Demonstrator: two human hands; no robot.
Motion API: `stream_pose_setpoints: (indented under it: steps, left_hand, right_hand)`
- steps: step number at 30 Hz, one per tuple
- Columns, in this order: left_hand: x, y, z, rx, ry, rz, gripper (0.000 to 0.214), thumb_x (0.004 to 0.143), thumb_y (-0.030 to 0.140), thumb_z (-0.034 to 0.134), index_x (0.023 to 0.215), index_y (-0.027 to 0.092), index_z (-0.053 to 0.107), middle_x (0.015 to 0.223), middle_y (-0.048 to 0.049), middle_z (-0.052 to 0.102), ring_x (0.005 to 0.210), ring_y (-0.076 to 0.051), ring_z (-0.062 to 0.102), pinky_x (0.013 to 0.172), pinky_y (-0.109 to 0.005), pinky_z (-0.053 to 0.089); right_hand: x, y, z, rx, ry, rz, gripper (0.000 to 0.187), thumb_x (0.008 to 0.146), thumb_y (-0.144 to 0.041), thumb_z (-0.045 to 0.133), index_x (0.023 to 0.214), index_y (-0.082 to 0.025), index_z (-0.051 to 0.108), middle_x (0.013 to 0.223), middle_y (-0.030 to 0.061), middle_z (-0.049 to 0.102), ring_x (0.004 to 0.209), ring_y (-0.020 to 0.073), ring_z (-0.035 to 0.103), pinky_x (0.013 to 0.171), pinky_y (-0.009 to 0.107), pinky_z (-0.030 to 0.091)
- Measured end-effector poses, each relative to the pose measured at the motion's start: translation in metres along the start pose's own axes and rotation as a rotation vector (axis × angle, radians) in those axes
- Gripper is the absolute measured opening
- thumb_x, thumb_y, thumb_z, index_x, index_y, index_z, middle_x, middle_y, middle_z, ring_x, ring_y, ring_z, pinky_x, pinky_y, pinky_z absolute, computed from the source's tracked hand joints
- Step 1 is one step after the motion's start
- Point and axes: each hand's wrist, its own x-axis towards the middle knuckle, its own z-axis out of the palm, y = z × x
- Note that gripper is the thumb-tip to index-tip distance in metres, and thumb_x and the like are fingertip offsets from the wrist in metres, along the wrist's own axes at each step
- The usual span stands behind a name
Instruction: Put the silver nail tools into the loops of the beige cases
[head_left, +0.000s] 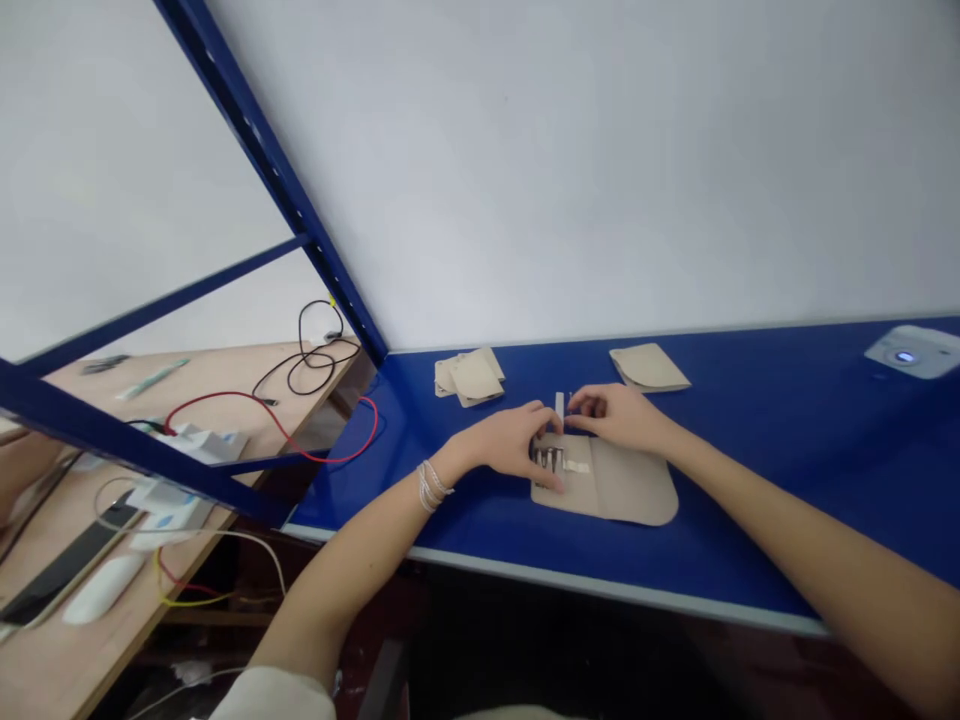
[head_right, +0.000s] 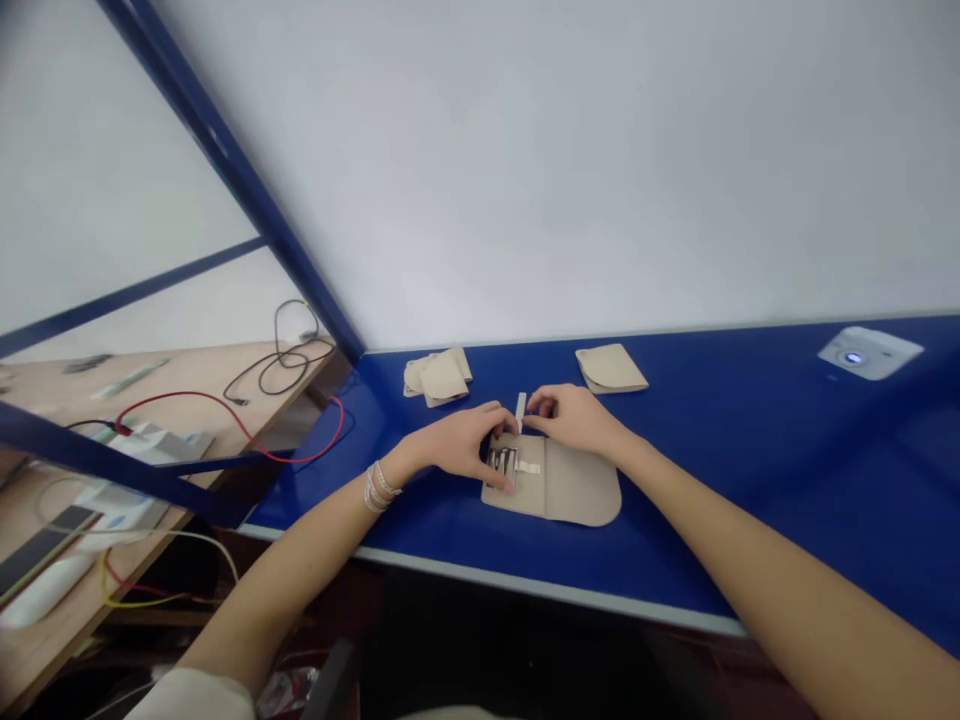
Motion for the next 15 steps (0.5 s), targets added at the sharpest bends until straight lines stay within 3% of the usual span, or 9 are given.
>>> stream_pose_setpoints:
  steps: [15]
  left_hand:
    - [-0.0004, -0.0007, 0.0019, 0.011, -0.005, -0.018, 0.073, 0.064, 0.067, 0.077, 0.115, 0.019, 0.055, 0.103, -0.006, 0.054, 0.081, -0.019, 0.055, 0.071, -0.031, 0.044]
  right_hand:
    - [0.0024, 0.0082, 0.004, 0.054, 0.039, -0.019, 0.027, 0.079, -0.041, 0.064, 0.089, -0.017, 0.073, 0.072, 0.0035, 0.069, 0.06, 0.0139, 0.056, 0.058, 0.027, 0.042]
